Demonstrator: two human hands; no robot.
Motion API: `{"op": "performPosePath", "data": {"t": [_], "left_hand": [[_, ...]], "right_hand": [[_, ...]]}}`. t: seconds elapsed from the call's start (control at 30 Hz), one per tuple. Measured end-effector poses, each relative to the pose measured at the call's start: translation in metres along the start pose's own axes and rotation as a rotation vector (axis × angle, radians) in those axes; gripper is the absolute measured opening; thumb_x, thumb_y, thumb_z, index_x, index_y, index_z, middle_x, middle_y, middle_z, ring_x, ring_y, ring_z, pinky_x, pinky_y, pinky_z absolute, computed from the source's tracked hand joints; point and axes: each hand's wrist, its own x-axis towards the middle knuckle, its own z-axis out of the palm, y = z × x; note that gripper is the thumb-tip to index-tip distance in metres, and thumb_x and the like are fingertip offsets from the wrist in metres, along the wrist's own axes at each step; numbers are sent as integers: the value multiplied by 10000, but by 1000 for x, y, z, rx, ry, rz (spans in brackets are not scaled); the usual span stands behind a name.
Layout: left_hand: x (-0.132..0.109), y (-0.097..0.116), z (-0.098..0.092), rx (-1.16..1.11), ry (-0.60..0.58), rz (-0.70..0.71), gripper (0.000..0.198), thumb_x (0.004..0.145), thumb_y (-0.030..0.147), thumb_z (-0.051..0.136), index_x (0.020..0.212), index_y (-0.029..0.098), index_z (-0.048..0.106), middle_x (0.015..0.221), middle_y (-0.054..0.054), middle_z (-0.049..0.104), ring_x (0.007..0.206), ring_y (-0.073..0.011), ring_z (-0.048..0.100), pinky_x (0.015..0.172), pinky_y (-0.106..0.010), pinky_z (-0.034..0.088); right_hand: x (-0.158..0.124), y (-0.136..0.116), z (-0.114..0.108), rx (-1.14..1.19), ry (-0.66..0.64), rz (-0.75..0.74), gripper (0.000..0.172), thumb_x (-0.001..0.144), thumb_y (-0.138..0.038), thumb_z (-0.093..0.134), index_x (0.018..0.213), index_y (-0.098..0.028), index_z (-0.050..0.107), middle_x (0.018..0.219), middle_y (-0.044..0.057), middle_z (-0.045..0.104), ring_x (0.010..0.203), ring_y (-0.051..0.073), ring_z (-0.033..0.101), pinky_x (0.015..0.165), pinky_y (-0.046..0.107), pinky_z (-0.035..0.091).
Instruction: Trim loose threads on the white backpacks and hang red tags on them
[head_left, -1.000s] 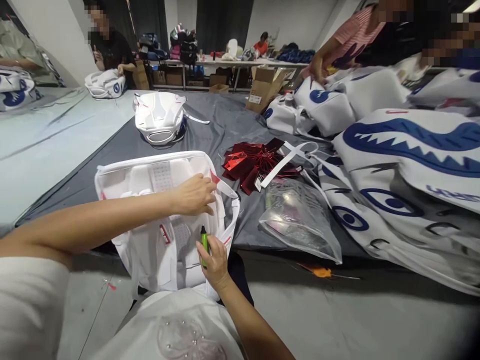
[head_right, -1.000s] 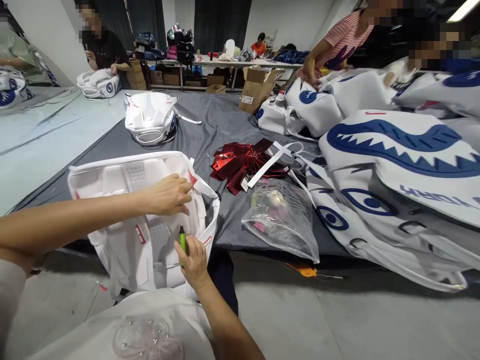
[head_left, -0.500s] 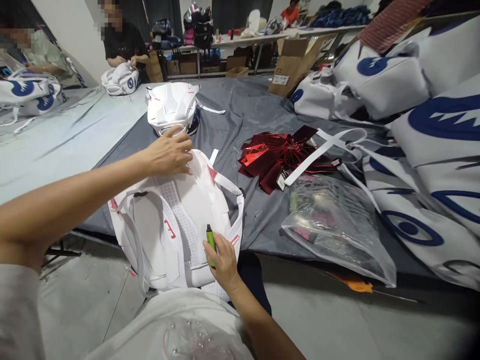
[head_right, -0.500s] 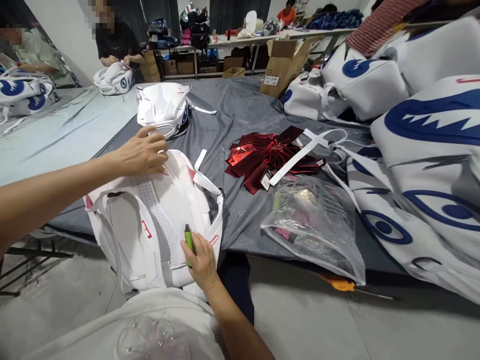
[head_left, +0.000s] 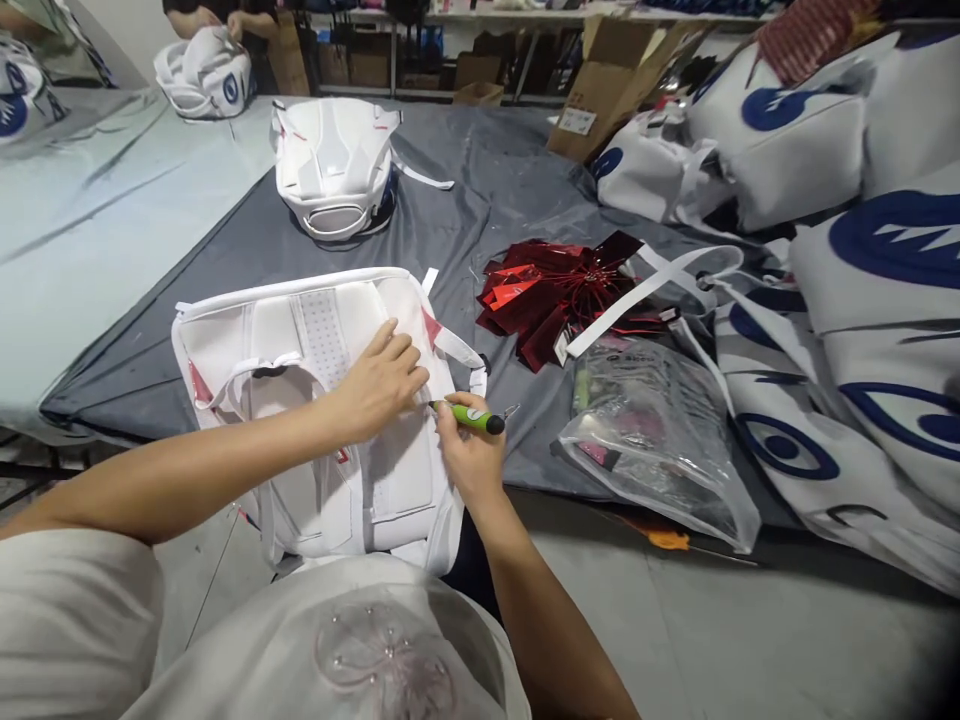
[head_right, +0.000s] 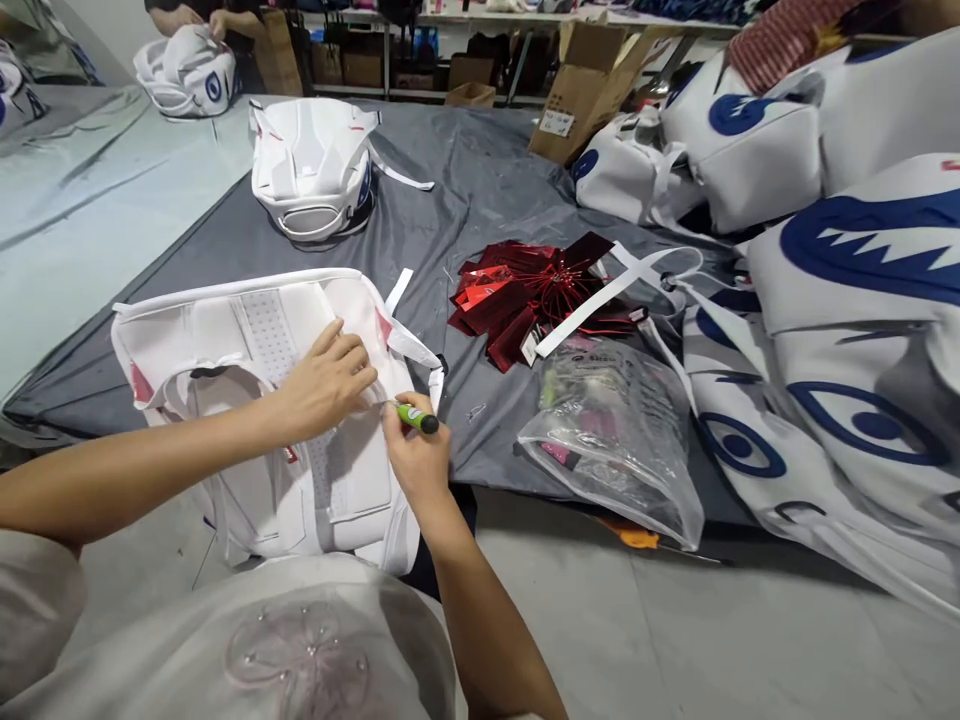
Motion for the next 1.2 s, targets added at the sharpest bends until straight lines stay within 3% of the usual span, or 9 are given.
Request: {"op": "performPosePath", "data": {"t": [0.07,0.17,0.27,0.47,0.7,1.2], "left_hand": [[-15,5,4,-33,131,8,200,849,336,720,842,168,612,887,-51,631,1041,-250,573,1155,-514,370],[-31,10,11,-56,323,19,192,946,301,595,794,189,558,803,0,597,1002,-184,578,1163,-449,388],[-35,11,17,-62,407,8,207,971,267,554,778,197,532,794,24,587,1005,-147,579,1192,-410,363],[-34,10,21,-99,405,14,186,951,227,575,769,200,549,781,25,579,1000,-144,578,1216,-396,323],[-36,13,21,-84,419,-12,217,945,141,546,739,211,554,763,35,559,995,-130,585,1192,-356,345],[-34,12,20,-79,427,-17,252,961,109,487,736,201,553,752,39,561,965,-123,594,1183,-338,340]], "right_hand": [[0,-1,4,11,-60,38,213,922,-410,601,929,-198,615,739,-14,641,595,133,589,611,273,484],[-1,-4,7,134,42,86,239,936,-425,580,869,-196,585,663,-28,606,564,133,575,580,269,474],[0,-5,12,172,101,104,258,940,-427,582,835,-193,566,598,-47,558,516,125,532,543,264,452],[6,-3,22,6,87,44,279,947,-431,552,814,-187,572,694,-6,613,583,134,556,591,281,468],[15,-9,19,-183,66,-54,269,944,-400,539,775,-193,560,652,-6,604,555,132,535,573,270,445],[28,-21,16,-250,-96,20,343,932,-480,531,758,-188,577,608,-9,581,524,136,520,562,267,409]]}}
